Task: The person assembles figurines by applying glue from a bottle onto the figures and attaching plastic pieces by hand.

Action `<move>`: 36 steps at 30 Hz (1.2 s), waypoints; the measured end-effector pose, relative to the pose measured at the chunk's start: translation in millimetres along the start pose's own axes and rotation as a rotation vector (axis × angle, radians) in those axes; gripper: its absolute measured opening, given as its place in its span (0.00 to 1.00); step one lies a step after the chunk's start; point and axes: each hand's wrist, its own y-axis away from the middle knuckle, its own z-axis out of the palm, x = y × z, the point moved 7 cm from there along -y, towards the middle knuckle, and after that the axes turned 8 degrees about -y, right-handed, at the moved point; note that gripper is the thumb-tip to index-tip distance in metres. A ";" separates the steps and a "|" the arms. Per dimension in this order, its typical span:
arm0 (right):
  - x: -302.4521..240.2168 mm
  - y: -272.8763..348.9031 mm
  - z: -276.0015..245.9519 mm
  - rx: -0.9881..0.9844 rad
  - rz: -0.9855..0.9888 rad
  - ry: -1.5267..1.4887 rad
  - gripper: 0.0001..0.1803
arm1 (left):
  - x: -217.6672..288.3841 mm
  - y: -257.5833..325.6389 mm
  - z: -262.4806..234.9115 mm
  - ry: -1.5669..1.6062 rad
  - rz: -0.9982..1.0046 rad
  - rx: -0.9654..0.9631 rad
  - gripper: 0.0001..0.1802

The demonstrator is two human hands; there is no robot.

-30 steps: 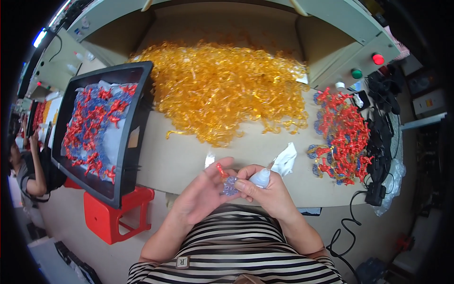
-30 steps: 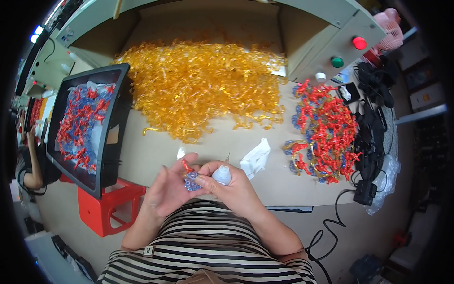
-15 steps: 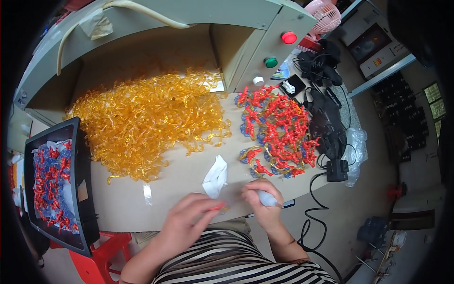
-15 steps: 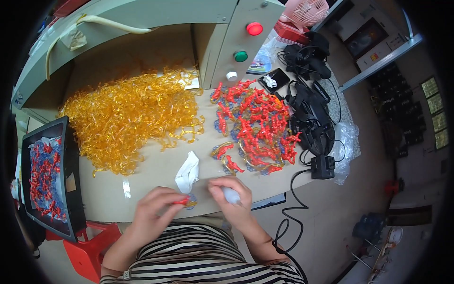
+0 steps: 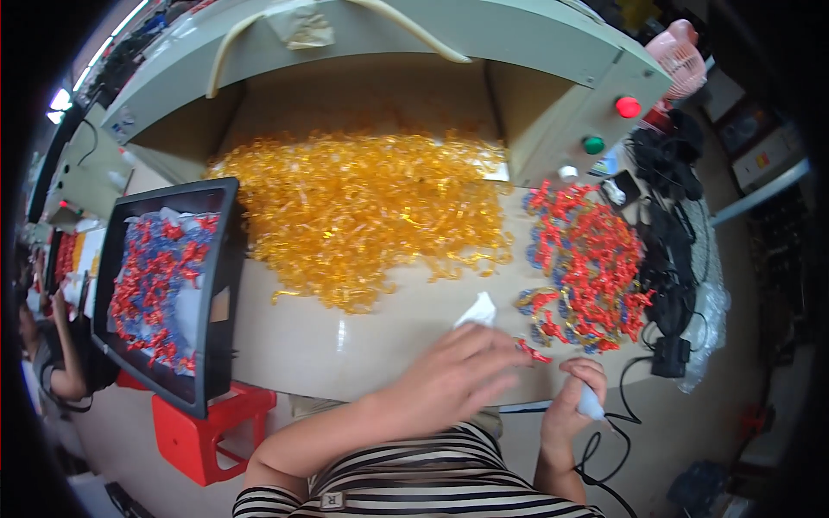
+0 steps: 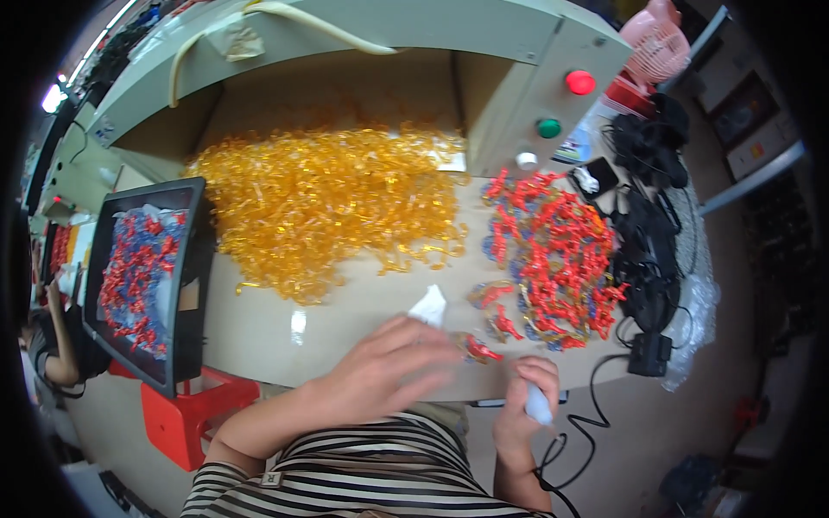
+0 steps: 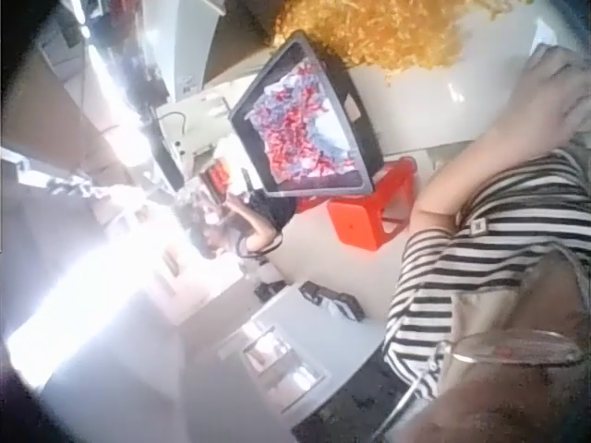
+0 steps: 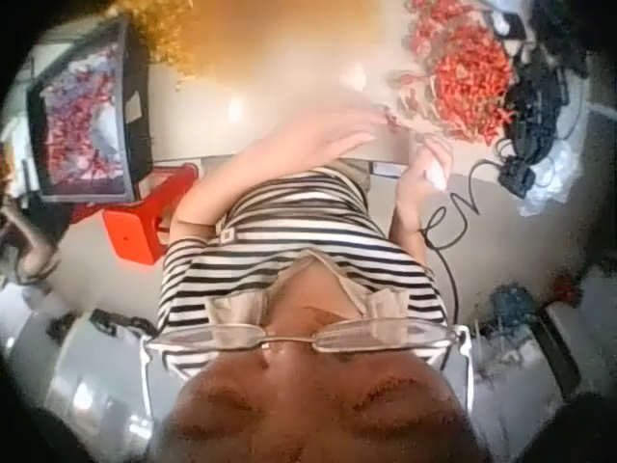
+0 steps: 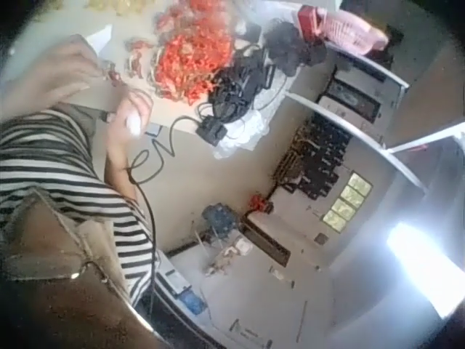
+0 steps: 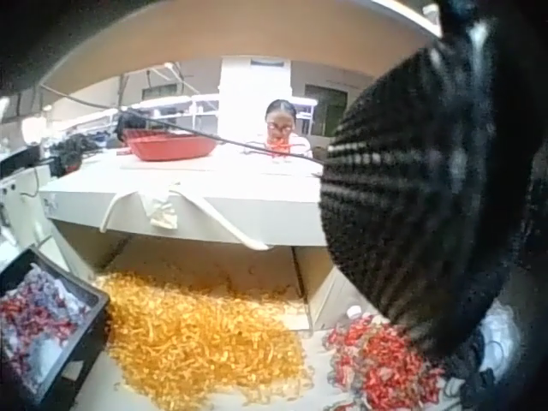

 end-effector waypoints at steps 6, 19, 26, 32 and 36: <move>-11.2 22.4 64.6 -0.370 0.253 -0.412 0.14 | 89.9 32.2 -51.3 1.187 0.086 -0.498 0.16; -24.6 40.7 160.1 -0.764 0.337 -0.488 0.11 | 126.4 60.1 -92.3 0.879 0.251 -0.412 0.12; -5.3 37.3 161.3 -0.740 0.377 -0.460 0.08 | 83.8 88.4 -125.5 0.715 0.517 0.324 0.12; -12.3 40.6 165.9 -0.731 0.476 -0.508 0.07 | 135.8 130.4 -187.4 0.270 0.538 0.808 0.22; -2.6 37.1 159.7 -0.675 0.502 -0.494 0.07 | 137.7 114.9 -192.1 0.339 0.451 0.706 0.19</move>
